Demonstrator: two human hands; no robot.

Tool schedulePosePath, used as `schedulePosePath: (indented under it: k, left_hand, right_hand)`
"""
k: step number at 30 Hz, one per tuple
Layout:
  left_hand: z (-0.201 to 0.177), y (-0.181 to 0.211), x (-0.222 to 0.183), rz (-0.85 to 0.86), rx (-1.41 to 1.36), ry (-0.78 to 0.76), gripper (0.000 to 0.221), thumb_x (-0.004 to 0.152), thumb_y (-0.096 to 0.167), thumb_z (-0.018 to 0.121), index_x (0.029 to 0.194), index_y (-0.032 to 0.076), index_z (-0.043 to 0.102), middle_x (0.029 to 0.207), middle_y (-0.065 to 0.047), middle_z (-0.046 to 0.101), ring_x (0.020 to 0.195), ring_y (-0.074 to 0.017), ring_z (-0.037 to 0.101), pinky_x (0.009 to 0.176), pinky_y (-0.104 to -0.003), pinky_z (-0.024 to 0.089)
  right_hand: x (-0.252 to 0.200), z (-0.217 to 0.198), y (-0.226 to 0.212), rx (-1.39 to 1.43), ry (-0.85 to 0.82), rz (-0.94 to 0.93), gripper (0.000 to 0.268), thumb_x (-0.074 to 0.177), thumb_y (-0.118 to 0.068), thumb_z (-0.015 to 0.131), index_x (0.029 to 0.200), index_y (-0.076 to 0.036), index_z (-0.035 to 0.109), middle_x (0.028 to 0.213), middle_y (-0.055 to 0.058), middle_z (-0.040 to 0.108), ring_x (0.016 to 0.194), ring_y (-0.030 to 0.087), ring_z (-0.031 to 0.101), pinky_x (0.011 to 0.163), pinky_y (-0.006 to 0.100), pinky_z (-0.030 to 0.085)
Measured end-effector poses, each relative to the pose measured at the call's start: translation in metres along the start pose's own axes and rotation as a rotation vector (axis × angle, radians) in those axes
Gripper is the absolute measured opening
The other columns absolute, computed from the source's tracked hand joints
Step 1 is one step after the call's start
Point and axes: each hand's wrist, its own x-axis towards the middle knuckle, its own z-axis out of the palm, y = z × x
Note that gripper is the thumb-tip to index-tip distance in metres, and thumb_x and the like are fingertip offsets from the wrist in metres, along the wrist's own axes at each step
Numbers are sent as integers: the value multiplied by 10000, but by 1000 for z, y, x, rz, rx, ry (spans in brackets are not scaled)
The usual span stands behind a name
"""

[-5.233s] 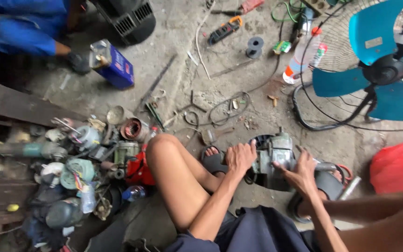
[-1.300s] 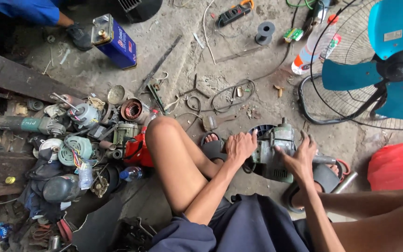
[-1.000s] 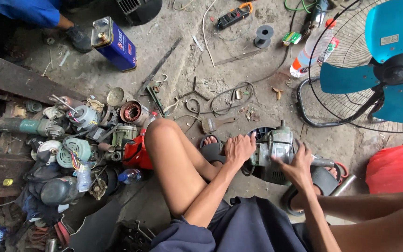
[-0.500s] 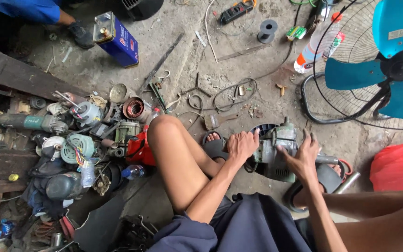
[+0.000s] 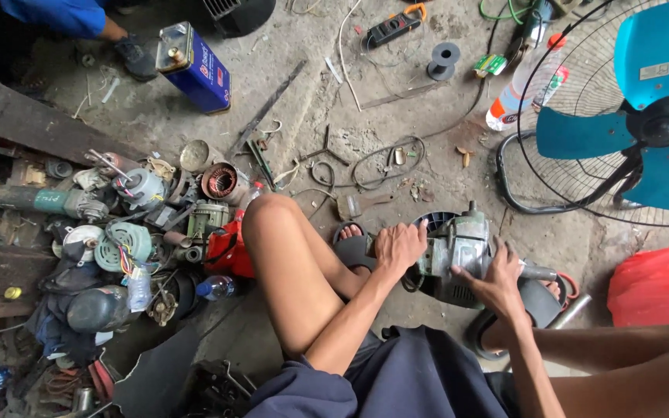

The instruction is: Inspecting a handheld power tool by rotating it and checking its components manually.

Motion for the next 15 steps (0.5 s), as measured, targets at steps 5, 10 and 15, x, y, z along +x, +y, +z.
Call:
schedulePosePath:
  k: [5,10,15]
  left_hand:
    - [11,-2,-1,12,13,15,692,1161,470,448,796,38,848,771,-244,818,799,-473,866,749,-615,644]
    - [11,-3,4,2,-7,20,716,1162,481,438,783,30,844,759,-248,818,801,-488,863,744,-631,639]
    - [12,-4,2,26,18,66,678,1160,471,477,786,42,845,750,-242,810,775,-465,864,734,-604,650]
  right_hand:
    - [-1,-15,-41,14,82,-24,1194,878,-514,970,1769,5,368,1699,536,320,1614,759,344,1368,817,174]
    - [7,4,10,-91,-14,-13,1387,733,-627,1032,1815,-63,373,1723,500,370,1627,726,384,1375,803,162]
    - [5,-14,-42,11,117,-29,1196,894,-527,946,1797,-15,353,1713,529,329,1622,749,344,1354,834,129]
